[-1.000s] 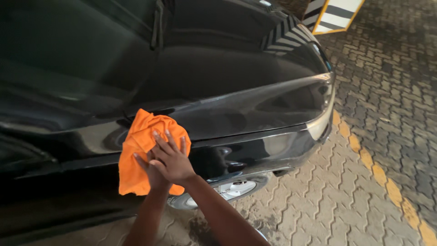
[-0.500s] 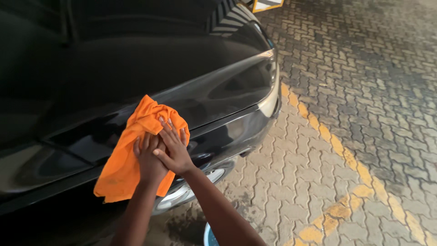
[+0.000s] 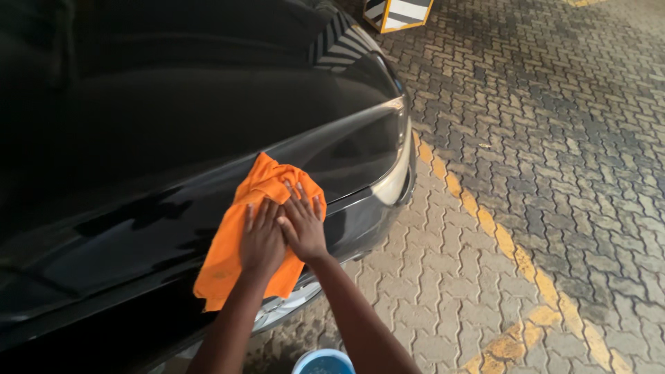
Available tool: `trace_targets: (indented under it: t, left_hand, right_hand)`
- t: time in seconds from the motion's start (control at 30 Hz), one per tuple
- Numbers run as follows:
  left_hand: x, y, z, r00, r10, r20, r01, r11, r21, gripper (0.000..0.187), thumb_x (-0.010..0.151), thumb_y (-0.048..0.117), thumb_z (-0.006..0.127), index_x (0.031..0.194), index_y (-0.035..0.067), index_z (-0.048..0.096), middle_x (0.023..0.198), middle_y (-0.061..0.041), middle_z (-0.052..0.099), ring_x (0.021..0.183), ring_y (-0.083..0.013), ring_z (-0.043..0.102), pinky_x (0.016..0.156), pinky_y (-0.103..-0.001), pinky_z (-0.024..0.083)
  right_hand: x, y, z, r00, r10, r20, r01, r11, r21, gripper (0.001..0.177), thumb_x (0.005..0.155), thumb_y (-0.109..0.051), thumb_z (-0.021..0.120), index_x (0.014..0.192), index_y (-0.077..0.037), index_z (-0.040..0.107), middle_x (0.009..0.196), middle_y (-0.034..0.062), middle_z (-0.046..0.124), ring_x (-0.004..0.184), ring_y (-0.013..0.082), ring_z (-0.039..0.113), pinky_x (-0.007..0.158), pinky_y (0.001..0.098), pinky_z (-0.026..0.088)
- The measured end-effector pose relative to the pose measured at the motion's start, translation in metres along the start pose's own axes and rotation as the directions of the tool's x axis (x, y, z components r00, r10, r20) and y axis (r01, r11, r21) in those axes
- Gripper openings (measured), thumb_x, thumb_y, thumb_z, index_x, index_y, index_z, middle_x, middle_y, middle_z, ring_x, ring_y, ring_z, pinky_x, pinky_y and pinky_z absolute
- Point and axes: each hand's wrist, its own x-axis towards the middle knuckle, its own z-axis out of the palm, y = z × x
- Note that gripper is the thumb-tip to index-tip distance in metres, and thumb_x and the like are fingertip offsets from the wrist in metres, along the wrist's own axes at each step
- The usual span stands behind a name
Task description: The person cleans the exterior of a car by hand, using an orange cloth and a bucket of water to wipe down the hood, front fenders, and windshield.
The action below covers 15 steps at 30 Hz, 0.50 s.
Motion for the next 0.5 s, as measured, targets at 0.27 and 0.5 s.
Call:
trace_targets:
  t: [0.27, 0.5]
  left_hand:
    - [0.079, 0.082, 0.041, 0.998, 0.019, 0.067, -0.024, 0.997, 0.074, 0.058, 0.100, 0.035, 0.042, 0.152, 0.007, 0.044, 0.157, -0.011, 0.043, 0.151, -0.0251, 0.030, 0.124, -0.053, 0.011]
    - [0.118, 0.124, 0.061, 0.996, 0.021, 0.084, -0.029, 0.995, 0.097, 0.061, 0.098, 0.038, 0.045, 0.151, 0.007, 0.044, 0.157, -0.011, 0.042, 0.150, -0.0254, 0.029, 0.123, -0.054, 0.012]
  right_hand:
    - [0.023, 0.106, -0.044, 1.000, 0.025, -0.007, -0.026, 0.994, -0.106, 0.057, 0.108, -0.042, 0.032, 0.148, -0.007, 0.050, 0.168, 0.0111, 0.035, 0.160, 0.0287, 0.021, 0.127, 0.0530, 0.008]
    - [0.034, 0.165, -0.064, 0.996, 0.089, 0.028, -0.084, 0.989, -0.125, 0.059, 0.109, -0.043, 0.029, 0.148, -0.004, 0.051, 0.163, 0.0096, 0.041, 0.160, 0.0258, 0.024, 0.129, 0.0503, 0.009]
